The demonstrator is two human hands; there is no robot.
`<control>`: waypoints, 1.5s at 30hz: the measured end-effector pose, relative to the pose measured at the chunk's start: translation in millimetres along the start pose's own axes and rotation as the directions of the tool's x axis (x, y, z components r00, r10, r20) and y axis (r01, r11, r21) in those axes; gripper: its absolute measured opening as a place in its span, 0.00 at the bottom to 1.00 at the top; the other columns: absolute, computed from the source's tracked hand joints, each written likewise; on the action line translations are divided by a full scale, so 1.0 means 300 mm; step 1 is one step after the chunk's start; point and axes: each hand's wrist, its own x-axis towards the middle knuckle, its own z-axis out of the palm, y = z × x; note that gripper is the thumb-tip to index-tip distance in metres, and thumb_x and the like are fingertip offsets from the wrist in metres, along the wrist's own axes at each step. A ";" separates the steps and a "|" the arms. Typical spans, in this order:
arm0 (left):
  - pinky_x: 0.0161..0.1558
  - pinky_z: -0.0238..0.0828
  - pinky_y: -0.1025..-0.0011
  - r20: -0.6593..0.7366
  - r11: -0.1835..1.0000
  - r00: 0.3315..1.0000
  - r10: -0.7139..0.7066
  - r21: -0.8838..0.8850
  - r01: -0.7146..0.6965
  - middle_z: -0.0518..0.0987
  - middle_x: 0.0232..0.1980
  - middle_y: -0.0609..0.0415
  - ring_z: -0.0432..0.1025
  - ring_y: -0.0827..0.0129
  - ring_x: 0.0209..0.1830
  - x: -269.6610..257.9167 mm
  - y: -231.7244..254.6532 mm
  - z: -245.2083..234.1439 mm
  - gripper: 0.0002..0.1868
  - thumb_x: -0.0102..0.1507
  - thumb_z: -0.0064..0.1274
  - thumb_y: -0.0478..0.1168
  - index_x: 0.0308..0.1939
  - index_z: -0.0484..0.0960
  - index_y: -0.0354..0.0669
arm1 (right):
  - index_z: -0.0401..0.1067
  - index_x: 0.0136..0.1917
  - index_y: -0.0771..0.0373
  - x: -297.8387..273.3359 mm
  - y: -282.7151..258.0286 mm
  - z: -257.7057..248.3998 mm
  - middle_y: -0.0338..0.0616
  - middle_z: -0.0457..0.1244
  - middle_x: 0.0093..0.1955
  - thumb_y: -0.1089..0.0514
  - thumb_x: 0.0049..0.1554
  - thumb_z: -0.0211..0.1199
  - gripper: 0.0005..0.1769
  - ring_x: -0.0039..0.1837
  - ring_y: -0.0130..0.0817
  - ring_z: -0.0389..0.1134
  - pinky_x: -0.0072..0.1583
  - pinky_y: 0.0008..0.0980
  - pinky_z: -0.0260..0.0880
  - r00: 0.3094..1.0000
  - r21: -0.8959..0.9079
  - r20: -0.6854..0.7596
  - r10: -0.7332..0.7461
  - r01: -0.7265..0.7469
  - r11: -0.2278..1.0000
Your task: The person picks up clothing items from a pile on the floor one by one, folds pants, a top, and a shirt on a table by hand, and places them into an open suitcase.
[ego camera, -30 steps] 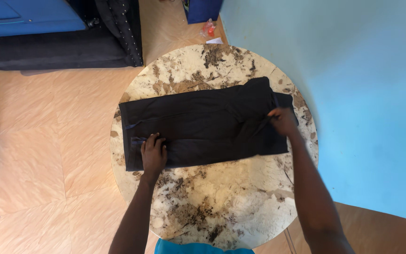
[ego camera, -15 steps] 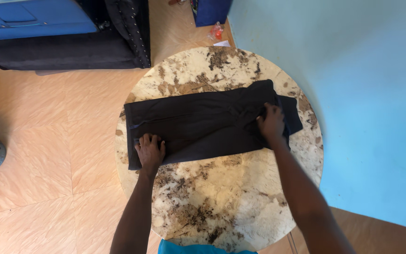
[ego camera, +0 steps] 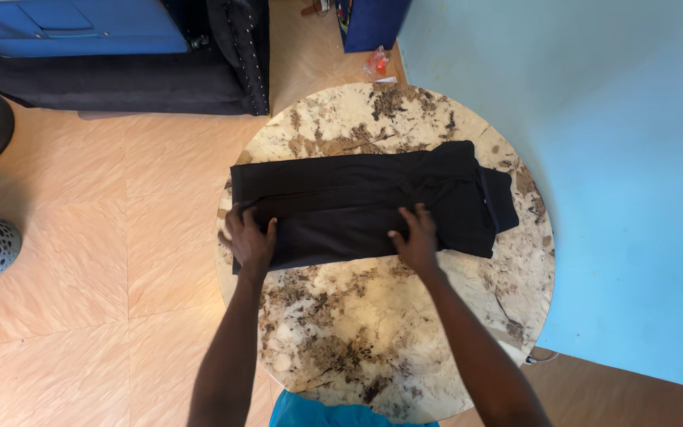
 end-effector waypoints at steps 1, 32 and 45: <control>0.62 0.53 0.37 0.042 0.985 0.985 -0.167 -0.041 0.168 0.69 0.66 0.47 0.61 0.55 0.68 -0.011 0.004 -0.012 0.28 0.56 0.65 0.53 0.56 0.76 0.48 | 0.64 0.74 0.53 -0.005 -0.055 0.009 0.58 0.51 0.80 0.45 0.57 0.68 0.36 0.80 0.56 0.51 0.76 0.53 0.54 0.997 0.242 0.022 -0.069 0.061 0.968; 0.31 0.78 0.69 0.597 0.190 0.710 -0.372 -0.700 0.688 0.82 0.38 0.48 0.77 0.68 0.33 -0.540 -0.371 -0.047 0.12 0.66 0.55 0.38 0.49 0.80 0.33 | 0.62 0.75 0.55 -0.652 -0.677 0.143 0.49 0.63 0.74 0.47 0.58 0.65 0.35 0.74 0.45 0.65 0.70 0.45 0.66 0.875 0.819 0.479 0.077 -0.476 0.320; 0.39 0.72 0.66 0.474 0.444 0.850 -0.231 -0.725 0.526 0.84 0.48 0.47 0.76 0.63 0.39 -0.336 -0.514 0.025 0.16 0.64 0.60 0.43 0.50 0.83 0.36 | 0.55 0.77 0.54 -0.826 -0.692 0.278 0.47 0.63 0.73 0.44 0.62 0.55 0.33 0.73 0.45 0.66 0.68 0.50 0.64 0.521 0.536 0.843 0.132 -0.794 -0.288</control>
